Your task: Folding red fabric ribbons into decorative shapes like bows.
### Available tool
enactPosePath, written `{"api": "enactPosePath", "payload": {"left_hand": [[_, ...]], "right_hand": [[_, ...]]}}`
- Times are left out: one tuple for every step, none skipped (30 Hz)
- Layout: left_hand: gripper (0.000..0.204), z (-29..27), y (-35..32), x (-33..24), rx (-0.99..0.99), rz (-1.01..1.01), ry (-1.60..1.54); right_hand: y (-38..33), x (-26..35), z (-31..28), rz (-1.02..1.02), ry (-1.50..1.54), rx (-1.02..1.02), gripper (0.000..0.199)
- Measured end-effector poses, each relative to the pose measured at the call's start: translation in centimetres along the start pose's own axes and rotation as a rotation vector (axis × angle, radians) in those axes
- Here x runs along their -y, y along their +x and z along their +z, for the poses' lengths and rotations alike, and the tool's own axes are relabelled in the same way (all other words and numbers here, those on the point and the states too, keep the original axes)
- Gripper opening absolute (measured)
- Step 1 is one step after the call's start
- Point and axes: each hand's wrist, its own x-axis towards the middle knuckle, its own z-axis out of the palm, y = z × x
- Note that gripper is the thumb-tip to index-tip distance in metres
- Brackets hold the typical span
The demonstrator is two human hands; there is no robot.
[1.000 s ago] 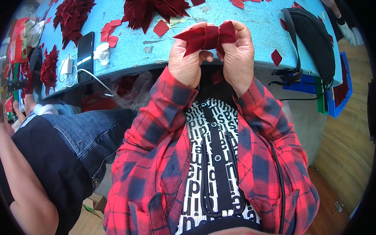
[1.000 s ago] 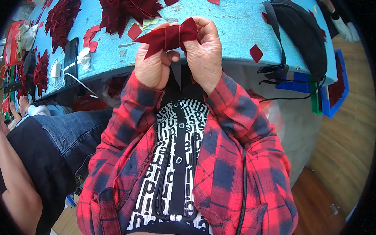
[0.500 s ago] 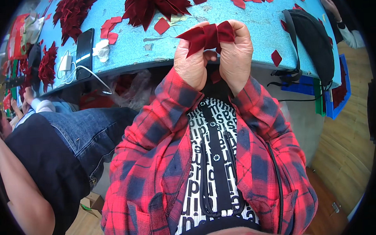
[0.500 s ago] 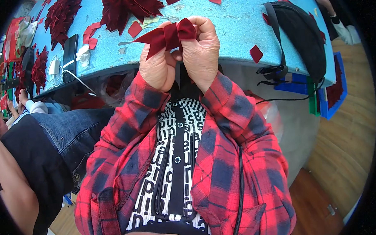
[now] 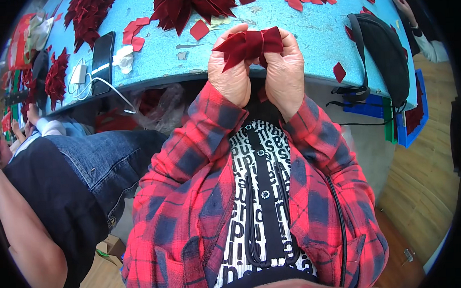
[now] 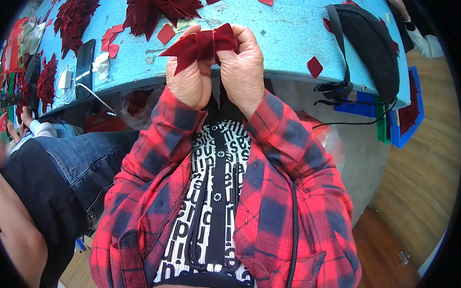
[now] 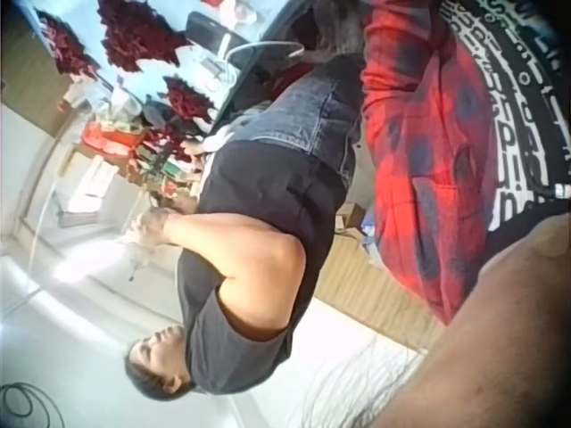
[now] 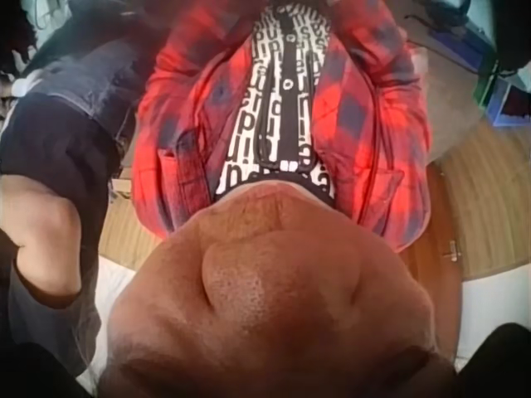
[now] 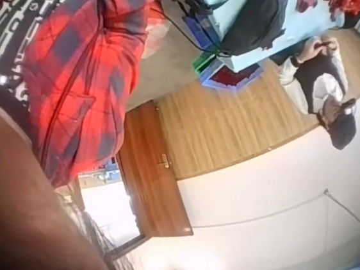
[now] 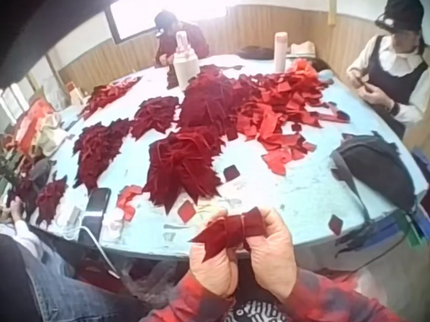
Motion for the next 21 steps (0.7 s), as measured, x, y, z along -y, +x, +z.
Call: {"api": "enactPosePath", "payload": {"left_hand": [[0.028, 0.1, 0.0, -0.1, -0.001, 0.0, 0.0], [0.028, 0.2, 0.0, -0.1, 0.018, 0.033, 0.027], [0.028, 0.3, 0.0, -0.2, 0.038, 0.065, 0.054], [0.028, 0.4, 0.1, -0.3, 0.057, 0.098, 0.08], [0.028, 0.5, 0.1, -0.4, 0.056, 0.1, 0.08], [0.026, 0.6, 0.1, -0.5, 0.039, 0.096, 0.062], [0.024, 0.6, 0.1, -0.5, 0.022, 0.092, 0.043], [0.023, 0.6, 0.1, -0.6, 0.005, 0.089, 0.024], [0.023, 0.5, 0.1, -0.6, 0.004, 0.09, 0.024], [0.023, 0.3, 0.2, -0.7, -0.024, 0.085, -0.01], [0.023, 0.1, 0.2, -0.8, -0.053, 0.08, -0.045], [0.023, -0.1, 0.2, -0.9, -0.082, 0.075, -0.079], [0.023, -0.3, 0.3, -1.0, -0.083, 0.075, -0.079], [0.024, -0.5, 0.3, -1.2, -0.091, 0.073, -0.081], [0.024, -0.6, 0.4, -1.2, -0.099, 0.071, -0.084], [0.025, -0.7, 0.4, -1.3, -0.107, 0.069, -0.086], [0.025, -0.8, 0.4, -1.3, -0.107, 0.069, -0.087], [0.025, -0.8, 0.3, -1.2, -0.101, 0.066, -0.086], [0.026, -0.9, 0.2, -1.2, -0.094, 0.062, -0.084], [0.027, -0.9, 0.2, -1.1, -0.088, 0.059, -0.084], [0.027, -0.9, 0.2, -1.0, -0.089, 0.059, -0.085]], "right_hand": [[0.1, 0.0, 0.1, 0.001, 0.0, 0.0, 0.018], [0.2, 0.0, 0.3, -0.006, 0.015, -0.012, 0.018], [0.3, 0.0, 0.5, -0.012, 0.031, -0.024, 0.017], [0.4, 0.0, 0.7, -0.019, 0.046, -0.037, 0.017], [0.5, 0.1, 0.8, -0.018, 0.046, -0.035, 0.017], [0.5, 0.1, 0.8, -0.019, 0.035, -0.035, 0.017], [0.6, 0.1, 0.9, -0.02, 0.023, -0.035, 0.017], [0.6, 0.1, 0.9, -0.02, 0.011, -0.035, 0.017], [0.6, 0.1, 0.9, -0.019, 0.01, -0.034, 0.017], [0.6, 0.1, 0.7, 0.035, -0.013, -0.022, 0.017], [0.5, 0.0, 0.6, 0.09, -0.037, -0.011, 0.017], [0.4, -0.1, 0.5, 0.146, -0.06, 0.0, 0.017], [0.3, -0.2, 0.6, 0.146, -0.06, 0.001, 0.017], [0.2, -0.3, 0.6, 0.131, -0.086, 0.011, 0.017], [0.1, -0.4, 0.7, 0.115, -0.112, 0.022, 0.017], [0.0, -0.5, 0.7, 0.099, -0.138, 0.032, 0.017], [-0.1, -0.5, 0.8, 0.099, -0.138, 0.032, 0.017], [-0.1, -0.5, 1.1, 0.096, -0.107, 0.011, 0.017], [-0.1, -0.5, 1.3, 0.094, -0.075, -0.011, 0.017], [-0.1, -0.4, 1.4, 0.091, -0.044, -0.032, 0.018], [-0.1, -0.4, 1.3, 0.091, -0.045, -0.031, 0.018]]}}
